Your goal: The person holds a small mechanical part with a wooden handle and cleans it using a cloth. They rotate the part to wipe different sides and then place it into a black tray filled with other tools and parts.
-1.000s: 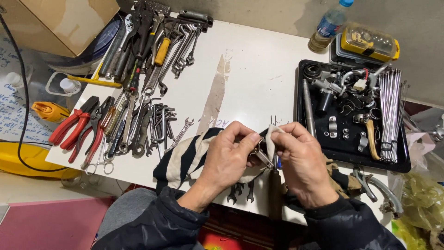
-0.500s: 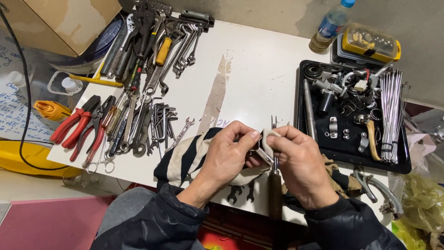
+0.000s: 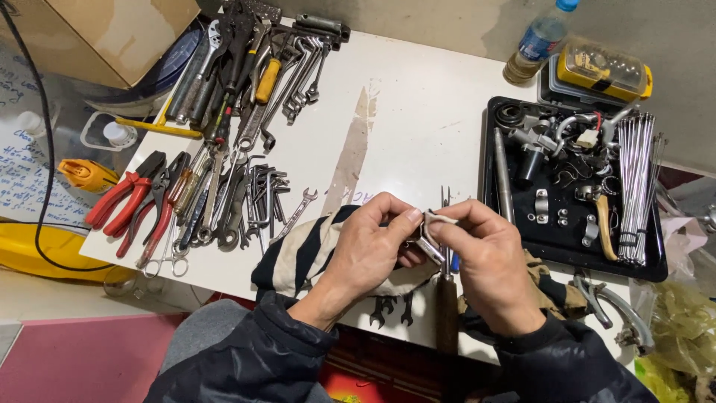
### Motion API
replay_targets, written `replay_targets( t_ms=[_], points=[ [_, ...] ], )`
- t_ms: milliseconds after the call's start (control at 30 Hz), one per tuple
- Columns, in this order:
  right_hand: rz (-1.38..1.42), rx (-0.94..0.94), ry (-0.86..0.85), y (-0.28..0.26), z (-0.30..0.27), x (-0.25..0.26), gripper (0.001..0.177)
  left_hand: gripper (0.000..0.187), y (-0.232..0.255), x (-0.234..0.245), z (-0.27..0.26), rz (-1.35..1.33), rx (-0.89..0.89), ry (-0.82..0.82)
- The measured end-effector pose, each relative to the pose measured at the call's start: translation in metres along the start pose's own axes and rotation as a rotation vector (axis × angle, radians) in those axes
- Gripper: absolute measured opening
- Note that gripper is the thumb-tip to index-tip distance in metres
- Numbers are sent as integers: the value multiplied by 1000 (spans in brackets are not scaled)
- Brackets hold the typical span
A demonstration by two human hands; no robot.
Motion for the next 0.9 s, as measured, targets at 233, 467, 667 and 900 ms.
replay_targets(
  t_ms=[233, 467, 667, 900],
  points=[
    [254, -227, 29, 20, 11, 9, 12, 31, 4, 0, 3, 3, -9, -3],
    [-26, 27, -3, -9, -3, -1, 17, 28, 2, -1, 3, 40, -58, -11],
    [132, -201, 84, 20, 4, 7, 9, 21, -5, -7, 2, 112, -119, -40],
    [287, -414, 93, 54, 15, 23, 9, 20, -6, -13, -2, 107, -106, -48]
  ],
)
Point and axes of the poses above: each hand's wrist, its own z-axis towards the middle knuckle, its own x-axis out of the back of the hand, y = z × x, the point moved 6 cm from there along z, towards the middle knuckle, and after that the axes turned 6 degrees about y, right-handed, at the moved point
